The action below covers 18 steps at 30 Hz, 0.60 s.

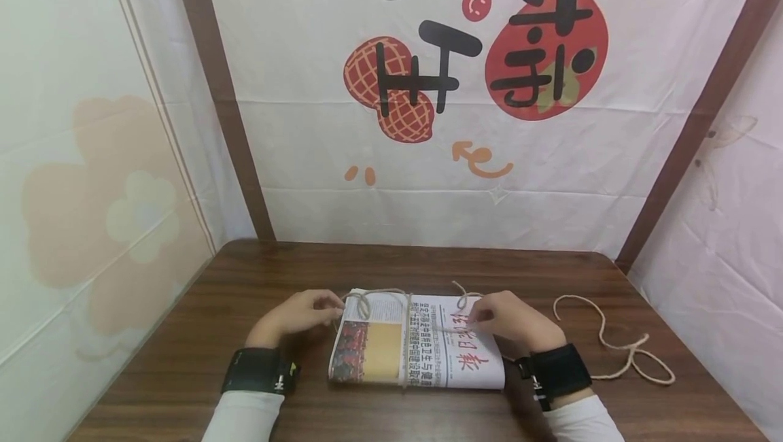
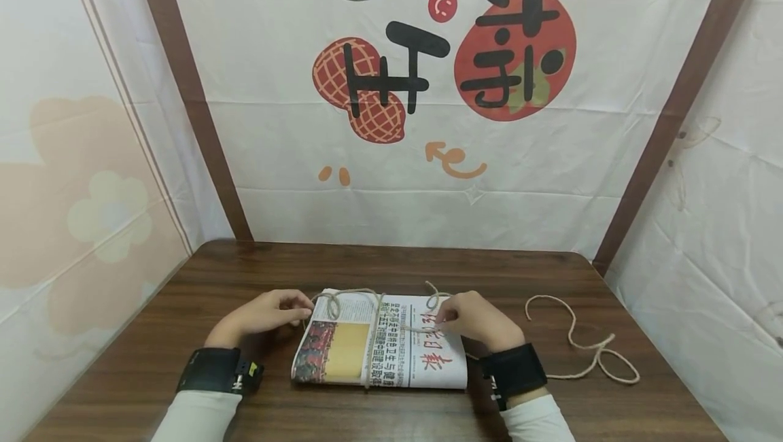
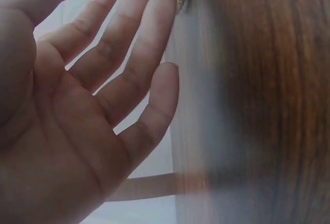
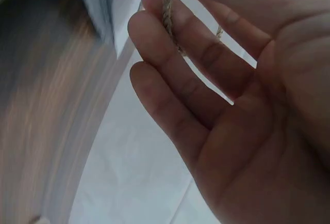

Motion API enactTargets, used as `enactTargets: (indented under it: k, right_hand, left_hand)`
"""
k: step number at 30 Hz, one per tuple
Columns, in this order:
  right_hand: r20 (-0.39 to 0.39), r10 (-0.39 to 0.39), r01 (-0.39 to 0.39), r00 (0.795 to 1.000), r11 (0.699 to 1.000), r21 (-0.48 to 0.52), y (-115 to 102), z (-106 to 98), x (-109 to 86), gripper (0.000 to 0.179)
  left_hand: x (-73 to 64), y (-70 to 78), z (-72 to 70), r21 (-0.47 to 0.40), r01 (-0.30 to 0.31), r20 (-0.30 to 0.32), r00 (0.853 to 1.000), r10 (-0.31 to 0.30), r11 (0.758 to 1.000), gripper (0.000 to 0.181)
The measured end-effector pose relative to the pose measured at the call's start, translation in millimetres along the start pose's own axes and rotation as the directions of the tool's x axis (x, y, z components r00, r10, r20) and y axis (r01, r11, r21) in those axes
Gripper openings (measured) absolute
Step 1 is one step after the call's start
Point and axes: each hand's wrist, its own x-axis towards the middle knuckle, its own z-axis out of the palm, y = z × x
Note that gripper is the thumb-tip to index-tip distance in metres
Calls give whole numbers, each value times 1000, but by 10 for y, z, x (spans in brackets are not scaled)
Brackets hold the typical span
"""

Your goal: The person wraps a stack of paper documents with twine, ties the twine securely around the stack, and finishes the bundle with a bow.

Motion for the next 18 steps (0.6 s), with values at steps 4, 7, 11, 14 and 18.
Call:
enactTargets:
  k: [4,7,11,14,18]
  right_hand:
    - [9,79,-79,997,997,14,137,-139,-132,8]
    - [31,142,-142,989,990,0,269,-260,-261,5]
    - [68,209,-210,975,978,8,494,-368,-419,6]
    - [112,215,-223,970,973,55,664,-384,-504,6]
    - [131,196,-216,972,963,160,855,-360,-591,9]
  left_hand:
    - [-7,16,37,-9,13,15,1000,-13,1000,23]
    - [2,17,52,-19,14,10,1000,-14,1000,19]
    - [14,6,55,-21,9,-8,1000,-9,1000,17]
    - [9,-1,55,-17,4,-16,1000,-4,1000,17]
    - [6,-6,59,-13,11,-33,999,-11,1000,21]
